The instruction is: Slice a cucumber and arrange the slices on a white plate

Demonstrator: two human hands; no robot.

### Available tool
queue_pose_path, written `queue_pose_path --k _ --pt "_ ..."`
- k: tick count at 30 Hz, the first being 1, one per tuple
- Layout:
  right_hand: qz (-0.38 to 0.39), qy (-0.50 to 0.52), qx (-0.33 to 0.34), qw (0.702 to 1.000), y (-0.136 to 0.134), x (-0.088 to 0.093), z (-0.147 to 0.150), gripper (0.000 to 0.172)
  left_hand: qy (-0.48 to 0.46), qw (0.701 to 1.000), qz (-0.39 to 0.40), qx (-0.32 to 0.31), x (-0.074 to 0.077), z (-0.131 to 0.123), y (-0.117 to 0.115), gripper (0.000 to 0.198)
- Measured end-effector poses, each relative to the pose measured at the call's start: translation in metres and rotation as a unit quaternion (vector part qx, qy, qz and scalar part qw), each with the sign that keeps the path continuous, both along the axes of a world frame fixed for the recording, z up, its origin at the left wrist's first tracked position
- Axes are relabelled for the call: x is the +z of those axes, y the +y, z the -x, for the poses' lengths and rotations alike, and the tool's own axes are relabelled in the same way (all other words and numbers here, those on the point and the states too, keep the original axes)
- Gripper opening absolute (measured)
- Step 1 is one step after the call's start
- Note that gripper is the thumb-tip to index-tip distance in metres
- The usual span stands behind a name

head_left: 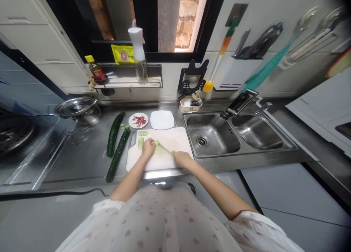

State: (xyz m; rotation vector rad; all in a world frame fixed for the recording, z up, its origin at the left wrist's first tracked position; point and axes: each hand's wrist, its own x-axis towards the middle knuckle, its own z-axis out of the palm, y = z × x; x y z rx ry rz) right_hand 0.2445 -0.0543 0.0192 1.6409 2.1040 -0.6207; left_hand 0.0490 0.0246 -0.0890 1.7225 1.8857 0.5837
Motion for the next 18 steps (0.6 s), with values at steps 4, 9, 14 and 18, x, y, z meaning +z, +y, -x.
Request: queue_pose_path --k 4,9,14,18 --pt "-0.004 0.02 -0.011 1.0 -0.001 0.001 -0.008 0.033 0.011 1.0 -0.008 -0.011 0.0 -0.002 -0.003 0.024" --pt "-0.056 0.077 -0.082 0.992 -0.001 -0.002 -0.019 0.029 0.018 1.0 -0.009 -0.017 -0.001 -0.003 -0.005 0.026" --pt "-0.085 0.09 -0.181 0.976 -0.007 -0.017 -0.018 0.03 0.017 0.999 -0.018 -0.023 -0.001 -0.003 -0.006 0.024" --pt "-0.082 0.08 -0.198 0.973 -0.009 -0.022 -0.014 0.029 0.019 0.999 -0.019 -0.018 -0.001 -0.004 -0.007 0.023"
